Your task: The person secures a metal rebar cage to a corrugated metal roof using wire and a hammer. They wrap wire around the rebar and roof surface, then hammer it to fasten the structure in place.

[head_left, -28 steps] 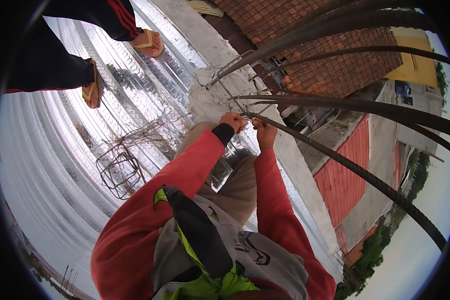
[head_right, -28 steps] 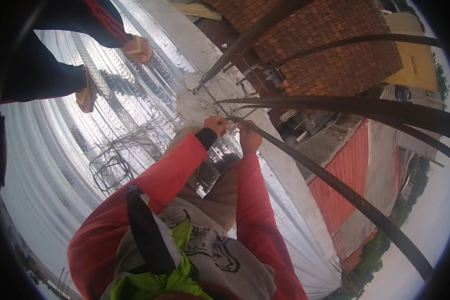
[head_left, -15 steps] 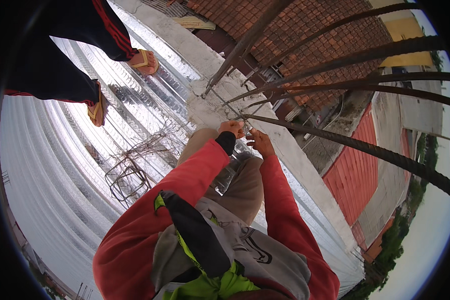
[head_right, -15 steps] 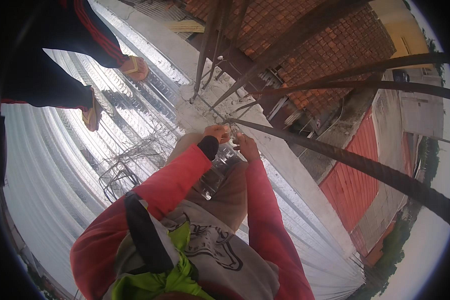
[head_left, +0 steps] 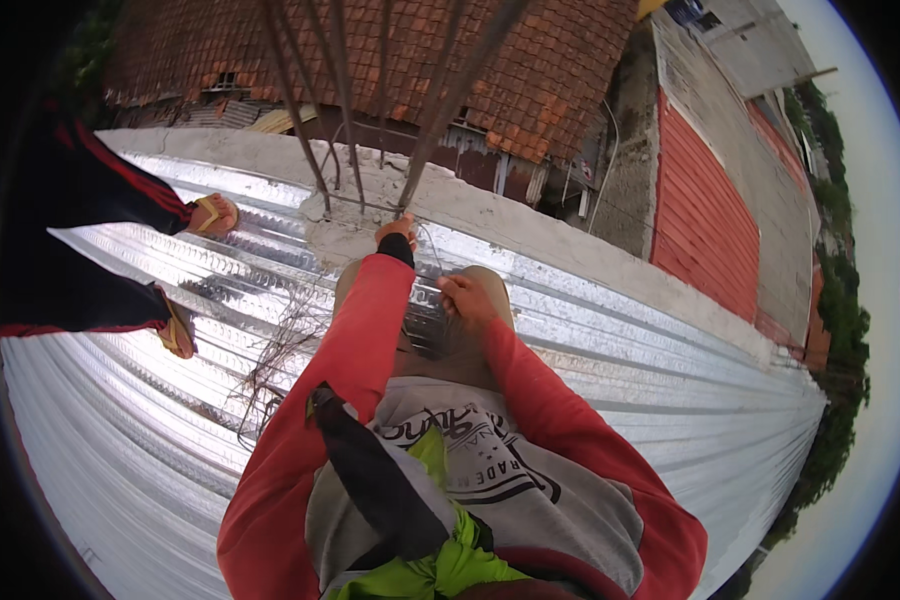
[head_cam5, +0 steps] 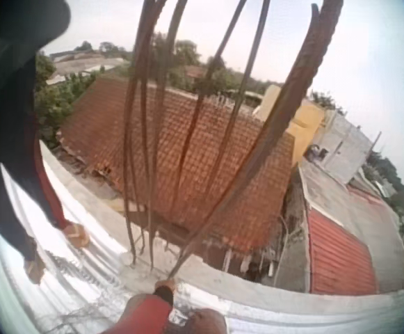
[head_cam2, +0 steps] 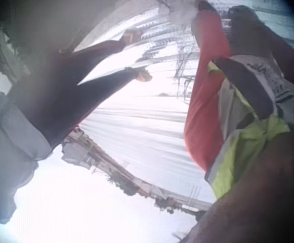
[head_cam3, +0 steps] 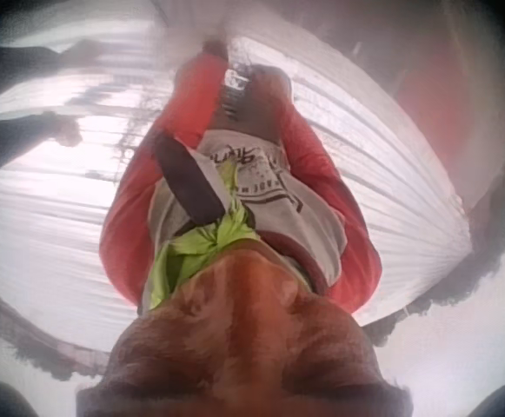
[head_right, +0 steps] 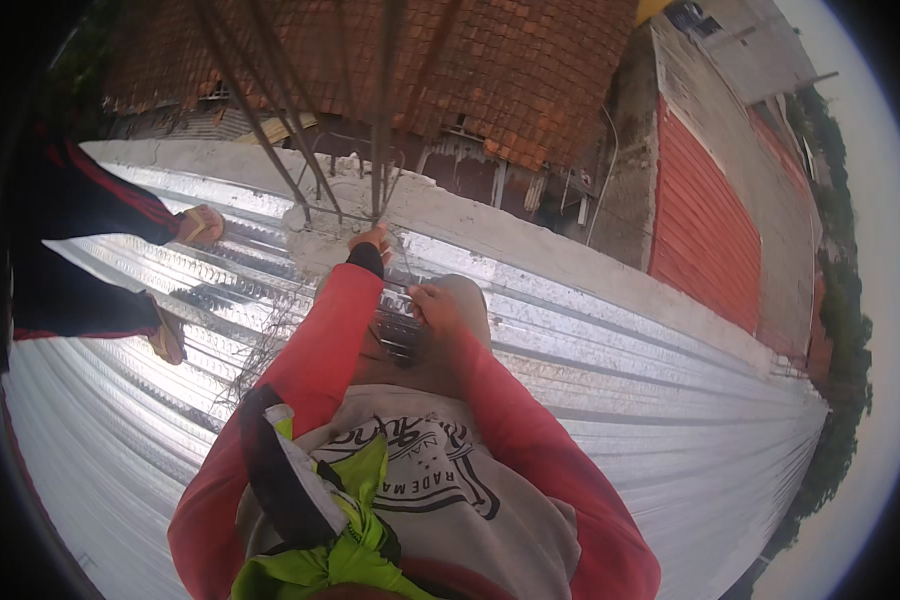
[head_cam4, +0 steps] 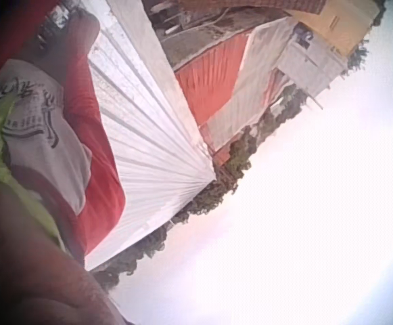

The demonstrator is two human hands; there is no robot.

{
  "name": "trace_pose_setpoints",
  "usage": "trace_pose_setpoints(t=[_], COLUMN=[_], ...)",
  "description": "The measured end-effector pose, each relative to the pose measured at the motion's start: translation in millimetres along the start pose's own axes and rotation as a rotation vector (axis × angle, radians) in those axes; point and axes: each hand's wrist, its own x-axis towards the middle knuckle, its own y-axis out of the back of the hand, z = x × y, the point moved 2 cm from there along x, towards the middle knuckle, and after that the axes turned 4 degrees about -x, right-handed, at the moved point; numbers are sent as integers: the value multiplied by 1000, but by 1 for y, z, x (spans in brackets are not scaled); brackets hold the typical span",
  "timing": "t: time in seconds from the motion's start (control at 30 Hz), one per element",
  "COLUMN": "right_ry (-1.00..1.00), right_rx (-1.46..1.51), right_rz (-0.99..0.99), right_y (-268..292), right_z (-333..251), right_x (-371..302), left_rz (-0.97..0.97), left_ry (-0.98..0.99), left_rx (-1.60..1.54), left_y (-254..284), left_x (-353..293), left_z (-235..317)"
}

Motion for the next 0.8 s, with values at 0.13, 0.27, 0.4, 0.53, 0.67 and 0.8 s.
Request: trace_pose_setpoints(t=[0.13, 0.27, 0.4, 0.53, 0.67, 0.8], right_ry=[-129, 121, -27, 338, 1, -472], right_rx=[1108, 1200, 1210, 976, 165, -559], right_rz=[241, 288, 255, 393, 972, 609], right_y=[-20, 25, 76, 175, 254, 158], right_z=[16, -23, -14, 33, 196, 289], right_x=[-37, -71, -94, -168, -183, -160], left_rz=[-322, -750, -910, -720, -725, -716], left_ry=[-28, 126, 75, 6, -2, -30], left_rx=[-146, -174, -84, 157, 274, 309], left_y=[10, 17, 18, 37, 55, 47], left_x=[-73, -114, -124, -131, -131, -134], left_z=[-30, -86, -107, -102, -119, -104])
